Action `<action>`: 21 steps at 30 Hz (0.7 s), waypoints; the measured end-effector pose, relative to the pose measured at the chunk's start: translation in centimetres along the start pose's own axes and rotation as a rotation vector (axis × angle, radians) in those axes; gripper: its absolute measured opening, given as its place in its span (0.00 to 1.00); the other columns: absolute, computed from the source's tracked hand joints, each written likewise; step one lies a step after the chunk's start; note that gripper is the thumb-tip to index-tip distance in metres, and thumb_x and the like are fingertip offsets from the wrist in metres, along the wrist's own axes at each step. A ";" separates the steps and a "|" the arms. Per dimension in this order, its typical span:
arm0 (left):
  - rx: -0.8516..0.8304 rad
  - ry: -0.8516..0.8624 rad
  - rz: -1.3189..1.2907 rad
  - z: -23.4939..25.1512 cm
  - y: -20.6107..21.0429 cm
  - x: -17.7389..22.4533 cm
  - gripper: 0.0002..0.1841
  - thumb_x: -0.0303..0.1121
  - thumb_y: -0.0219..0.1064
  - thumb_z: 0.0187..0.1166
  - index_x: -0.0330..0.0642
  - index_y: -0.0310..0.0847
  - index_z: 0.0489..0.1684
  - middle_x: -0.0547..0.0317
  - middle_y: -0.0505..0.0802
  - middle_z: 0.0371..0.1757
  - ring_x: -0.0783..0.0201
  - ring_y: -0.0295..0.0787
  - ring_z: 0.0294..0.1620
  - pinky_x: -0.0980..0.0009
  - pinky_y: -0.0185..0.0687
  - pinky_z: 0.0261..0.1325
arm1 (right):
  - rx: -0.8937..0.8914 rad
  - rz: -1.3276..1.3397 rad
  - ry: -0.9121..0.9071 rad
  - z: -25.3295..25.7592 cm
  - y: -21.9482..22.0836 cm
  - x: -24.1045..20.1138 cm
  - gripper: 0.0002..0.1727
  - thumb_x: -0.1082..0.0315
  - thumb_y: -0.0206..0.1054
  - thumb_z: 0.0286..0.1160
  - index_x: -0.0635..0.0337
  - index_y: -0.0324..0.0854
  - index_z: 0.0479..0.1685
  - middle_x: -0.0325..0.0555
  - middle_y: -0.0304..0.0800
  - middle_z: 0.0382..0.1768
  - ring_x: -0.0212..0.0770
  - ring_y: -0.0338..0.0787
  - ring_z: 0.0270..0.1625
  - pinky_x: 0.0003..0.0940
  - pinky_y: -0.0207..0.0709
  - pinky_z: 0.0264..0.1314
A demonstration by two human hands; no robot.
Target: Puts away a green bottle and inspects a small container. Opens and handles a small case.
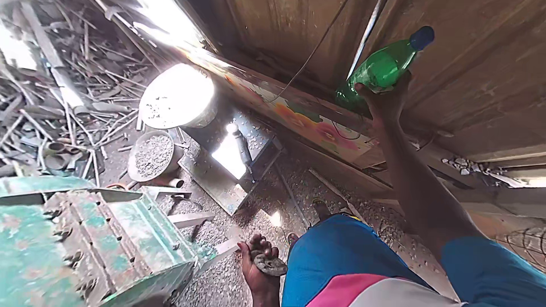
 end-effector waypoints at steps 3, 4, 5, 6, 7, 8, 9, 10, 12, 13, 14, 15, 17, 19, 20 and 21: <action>0.016 -0.029 -0.028 -0.5 -0.7 -1.7 0.40 0.68 0.29 0.88 0.53 0.87 0.35 0.68 0.89 0.24 0.73 0.84 0.19 0.76 0.81 0.21 | 0.033 0.004 0.107 -1.7 -1.6 1.0 0.72 0.47 0.93 0.38 0.54 0.49 0.91 0.59 0.72 0.77 0.47 0.82 0.70 0.42 0.83 0.62; 0.034 -0.025 -0.045 -0.7 -1.1 -2.0 0.40 0.68 0.28 0.88 0.52 0.87 0.35 0.68 0.89 0.24 0.72 0.84 0.19 0.76 0.81 0.21 | 0.057 0.000 0.121 -2.3 -2.2 1.3 0.72 0.48 0.93 0.39 0.55 0.47 0.91 0.61 0.72 0.77 0.47 0.82 0.68 0.41 0.83 0.58; 0.057 -0.015 -0.057 -0.8 -1.5 -2.0 0.41 0.68 0.28 0.87 0.52 0.86 0.34 0.67 0.89 0.23 0.72 0.84 0.18 0.75 0.81 0.20 | 0.070 -0.001 0.136 -2.9 -2.8 1.6 0.72 0.49 0.92 0.40 0.55 0.45 0.92 0.61 0.70 0.77 0.47 0.81 0.68 0.40 0.82 0.58; 0.077 -0.004 -0.066 -0.9 -1.9 -2.0 0.41 0.69 0.28 0.87 0.52 0.87 0.33 0.67 0.89 0.22 0.72 0.84 0.18 0.75 0.81 0.20 | 0.080 0.020 0.149 -3.3 -3.2 1.8 0.71 0.50 0.91 0.42 0.55 0.44 0.92 0.61 0.69 0.78 0.47 0.80 0.70 0.40 0.82 0.61; 0.089 0.005 -0.065 -0.8 -2.1 -1.9 0.41 0.70 0.28 0.86 0.53 0.86 0.32 0.68 0.88 0.21 0.72 0.84 0.18 0.75 0.81 0.19 | 0.094 0.073 0.150 -3.8 -3.6 1.9 0.69 0.51 0.91 0.46 0.56 0.45 0.92 0.60 0.70 0.77 0.47 0.81 0.70 0.40 0.82 0.62; 0.091 0.008 -0.058 -0.7 -2.1 -1.8 0.42 0.72 0.29 0.84 0.54 0.87 0.32 0.68 0.88 0.21 0.72 0.84 0.18 0.75 0.81 0.20 | 0.101 0.148 0.121 -4.1 -3.8 1.9 0.64 0.52 0.89 0.52 0.58 0.48 0.90 0.57 0.73 0.73 0.44 0.83 0.67 0.39 0.84 0.61; 0.088 0.003 -0.035 -0.7 -1.9 -1.8 0.42 0.73 0.29 0.82 0.56 0.87 0.33 0.70 0.88 0.21 0.73 0.84 0.18 0.75 0.81 0.20 | 0.077 0.248 0.082 -4.6 -3.6 1.8 0.55 0.55 0.85 0.60 0.60 0.52 0.86 0.50 0.76 0.65 0.40 0.84 0.59 0.36 0.85 0.58; 0.084 -0.009 -0.009 -0.8 -1.9 -1.8 0.42 0.75 0.28 0.80 0.56 0.86 0.34 0.71 0.87 0.21 0.74 0.83 0.19 0.76 0.82 0.22 | 0.015 0.363 0.067 -5.5 -3.0 1.7 0.38 0.58 0.78 0.71 0.57 0.60 0.76 0.41 0.79 0.53 0.34 0.86 0.48 0.32 0.85 0.49; 0.062 -0.036 0.015 -1.0 -1.7 -1.9 0.43 0.78 0.27 0.76 0.58 0.86 0.34 0.72 0.85 0.21 0.74 0.82 0.21 0.76 0.82 0.25 | -0.275 0.581 0.265 -8.4 -0.2 1.7 0.07 0.57 0.58 0.90 0.43 0.73 0.56 0.26 0.83 0.37 0.26 0.84 0.33 0.25 0.84 0.38; 0.042 -0.042 0.015 -0.8 -1.3 -1.8 0.43 0.77 0.27 0.76 0.58 0.85 0.34 0.72 0.85 0.22 0.74 0.82 0.21 0.76 0.83 0.26 | -0.455 0.671 0.431 -10.6 1.5 1.8 0.13 0.53 0.47 0.94 0.42 0.77 0.53 0.26 0.84 0.35 0.26 0.85 0.32 0.25 0.84 0.39; 0.031 -0.047 0.009 -0.7 -1.1 -1.6 0.42 0.76 0.26 0.78 0.57 0.85 0.35 0.72 0.85 0.22 0.75 0.82 0.21 0.76 0.82 0.26 | -0.624 0.736 0.595 -13.4 3.1 2.0 0.21 0.49 0.40 0.95 0.42 0.80 0.52 0.28 0.85 0.35 0.28 0.85 0.32 0.26 0.84 0.39; 0.026 -0.052 -0.005 -0.7 -1.1 -1.4 0.41 0.73 0.25 0.80 0.56 0.83 0.35 0.72 0.84 0.21 0.75 0.81 0.21 0.77 0.82 0.26 | -0.778 0.764 0.734 -16.6 4.4 2.2 0.26 0.46 0.36 0.94 0.43 0.82 0.52 0.30 0.87 0.35 0.28 0.86 0.33 0.27 0.85 0.39; 0.050 -0.063 -0.069 -0.4 -1.2 -0.8 0.39 0.70 0.28 0.84 0.52 0.81 0.32 0.70 0.81 0.19 0.74 0.78 0.18 0.77 0.79 0.23 | -1.018 0.709 0.896 -23.1 5.9 2.7 0.27 0.45 0.40 0.93 0.46 0.84 0.55 0.33 0.89 0.39 0.29 0.88 0.34 0.27 0.86 0.37; 0.036 -0.080 -0.136 0.1 -1.1 -0.3 0.37 0.70 0.35 0.84 0.51 0.82 0.32 0.69 0.80 0.19 0.73 0.76 0.17 0.78 0.76 0.22 | -1.210 0.590 0.964 -28.8 6.4 2.6 0.23 0.45 0.45 0.91 0.45 0.84 0.57 0.34 0.90 0.42 0.30 0.90 0.36 0.27 0.87 0.37; 0.025 -0.091 -0.173 0.2 -1.1 0.0 0.37 0.71 0.36 0.83 0.51 0.81 0.33 0.68 0.81 0.20 0.73 0.77 0.17 0.77 0.77 0.22 | -1.294 0.560 0.978 -31.1 6.6 2.3 0.22 0.46 0.47 0.90 0.44 0.84 0.57 0.36 0.91 0.43 0.32 0.90 0.37 0.28 0.88 0.38; 0.018 -0.105 -0.214 0.3 -1.1 0.3 0.37 0.73 0.38 0.82 0.50 0.81 0.33 0.67 0.81 0.20 0.72 0.78 0.18 0.77 0.78 0.23 | -1.363 0.546 0.985 -33.1 6.9 1.9 0.20 0.47 0.51 0.88 0.44 0.85 0.56 0.37 0.92 0.43 0.32 0.91 0.37 0.28 0.89 0.38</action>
Point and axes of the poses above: each hand's wrist, its own z-axis towards the middle knuckle, its own y-axis out of the palm, x = y × z, the point moved 8 cm from there along z, towards the middle knuckle
